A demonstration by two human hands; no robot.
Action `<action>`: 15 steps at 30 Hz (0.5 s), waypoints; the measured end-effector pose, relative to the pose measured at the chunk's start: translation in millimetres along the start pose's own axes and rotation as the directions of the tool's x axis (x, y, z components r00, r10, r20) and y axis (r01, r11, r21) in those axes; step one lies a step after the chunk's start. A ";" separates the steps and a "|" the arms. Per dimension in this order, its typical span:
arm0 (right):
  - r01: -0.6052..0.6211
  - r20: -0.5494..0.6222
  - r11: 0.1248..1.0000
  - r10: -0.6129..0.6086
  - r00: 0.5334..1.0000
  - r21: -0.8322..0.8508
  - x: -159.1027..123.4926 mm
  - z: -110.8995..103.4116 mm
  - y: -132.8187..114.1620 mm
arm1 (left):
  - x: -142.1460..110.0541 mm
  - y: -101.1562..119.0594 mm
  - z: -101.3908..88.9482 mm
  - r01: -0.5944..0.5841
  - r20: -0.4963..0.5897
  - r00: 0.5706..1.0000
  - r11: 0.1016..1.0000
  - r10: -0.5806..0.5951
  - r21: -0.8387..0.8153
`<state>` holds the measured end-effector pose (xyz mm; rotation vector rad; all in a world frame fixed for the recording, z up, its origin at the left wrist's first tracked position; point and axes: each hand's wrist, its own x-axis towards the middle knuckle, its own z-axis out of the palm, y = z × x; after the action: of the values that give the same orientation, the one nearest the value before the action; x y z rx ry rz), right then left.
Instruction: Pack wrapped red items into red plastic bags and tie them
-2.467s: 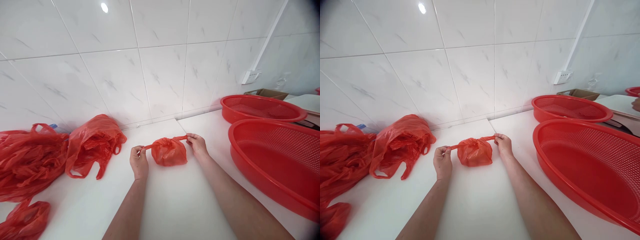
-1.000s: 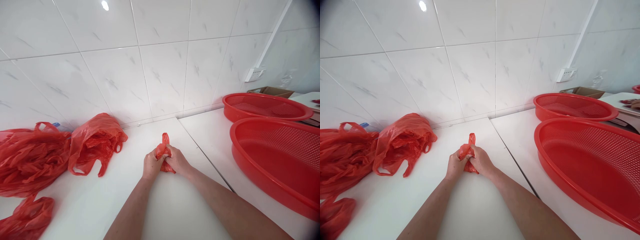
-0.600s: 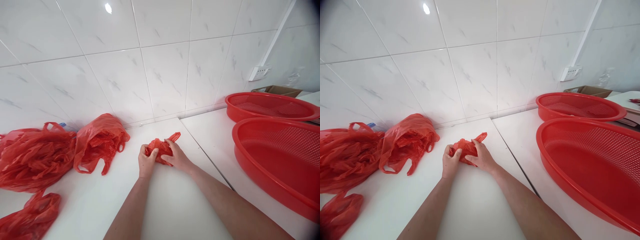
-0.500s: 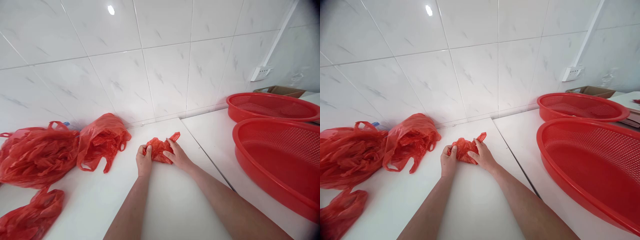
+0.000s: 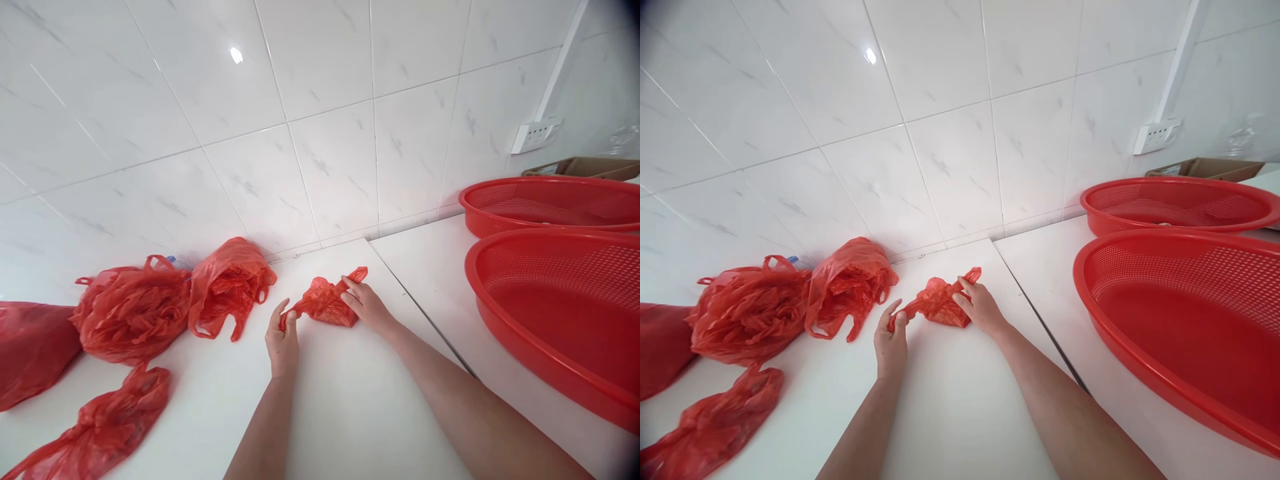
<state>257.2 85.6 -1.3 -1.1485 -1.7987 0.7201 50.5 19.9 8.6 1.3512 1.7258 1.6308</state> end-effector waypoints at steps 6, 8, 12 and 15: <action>-0.230 -0.273 0.907 0.335 0.902 0.352 5.9 -8.2 11.9 | 6.0 -7.9 -0.6 0.012 0.063 0.998 0.985 -0.023 0.170; -0.288 -0.289 0.872 0.416 0.862 0.396 8.8 -8.6 15.2 | 12.0 -13.0 1.2 0.038 0.053 0.997 0.946 -0.058 0.322; -0.178 -0.153 0.925 0.240 0.959 0.337 6.4 -2.9 7.7 | 17.4 -14.6 17.4 -0.171 0.235 0.968 0.906 0.083 0.386; 0.025 -0.043 0.954 -0.013 0.999 0.298 -1.4 7.5 -8.1 | 14.5 -6.4 39.8 -0.350 0.303 0.915 0.895 0.265 0.276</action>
<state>247.5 80.9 1.3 -0.9360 -1.5986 0.9155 74.3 54.0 -2.1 1.9914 1.7378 1.2734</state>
